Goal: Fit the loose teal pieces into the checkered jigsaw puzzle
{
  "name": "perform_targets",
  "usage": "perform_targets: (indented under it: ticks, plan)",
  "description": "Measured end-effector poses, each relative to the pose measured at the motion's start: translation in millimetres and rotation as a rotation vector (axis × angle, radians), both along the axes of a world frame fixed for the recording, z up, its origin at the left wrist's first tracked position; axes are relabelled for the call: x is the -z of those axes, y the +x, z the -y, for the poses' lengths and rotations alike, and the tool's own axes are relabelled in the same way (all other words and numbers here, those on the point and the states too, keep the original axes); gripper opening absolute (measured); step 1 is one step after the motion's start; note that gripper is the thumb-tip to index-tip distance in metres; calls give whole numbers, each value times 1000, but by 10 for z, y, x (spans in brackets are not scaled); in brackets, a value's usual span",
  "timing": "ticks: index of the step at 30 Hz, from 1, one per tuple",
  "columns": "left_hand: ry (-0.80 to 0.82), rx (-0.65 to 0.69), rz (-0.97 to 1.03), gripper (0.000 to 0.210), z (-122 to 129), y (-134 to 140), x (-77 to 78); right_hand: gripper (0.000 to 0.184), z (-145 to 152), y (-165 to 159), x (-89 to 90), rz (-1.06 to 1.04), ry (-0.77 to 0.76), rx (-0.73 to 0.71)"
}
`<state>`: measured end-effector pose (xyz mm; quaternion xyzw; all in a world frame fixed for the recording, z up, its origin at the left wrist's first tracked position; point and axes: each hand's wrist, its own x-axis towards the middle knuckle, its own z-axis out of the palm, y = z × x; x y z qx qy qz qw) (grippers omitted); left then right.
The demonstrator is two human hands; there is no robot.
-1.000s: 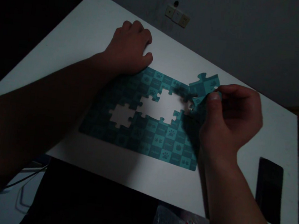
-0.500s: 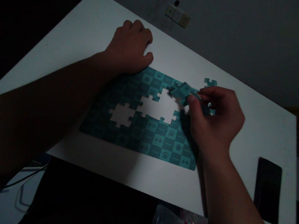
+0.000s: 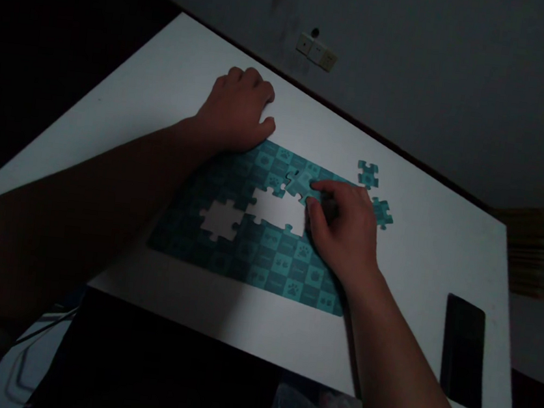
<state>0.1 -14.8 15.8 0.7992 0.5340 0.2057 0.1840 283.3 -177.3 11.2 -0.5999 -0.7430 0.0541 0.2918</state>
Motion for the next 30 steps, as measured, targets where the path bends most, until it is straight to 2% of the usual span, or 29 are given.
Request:
perform_targets:
  ticks: [3,8,14,22,26,30]
  plan:
    - [-33,9,56,87,2,-4,-9,18,6,16,3,-35,20,20]
    - [-49,8,15,86,22,-7,-35,21,-9,56,57,-59,8,4]
    - [-43,-16,18,80,20,8,-17,32,-23,89,110,-60,-16,-4]
    - [-9,-38,-17,73,27,26,7,27,-15,20,44,-26,-17,-25]
    - [47,-45,-37,70,-1,26,38,18,29,-26,-30,-130,48,49]
    - [-40,-28,15,79,3,18,5,10,50,46,-21,-232,48,122]
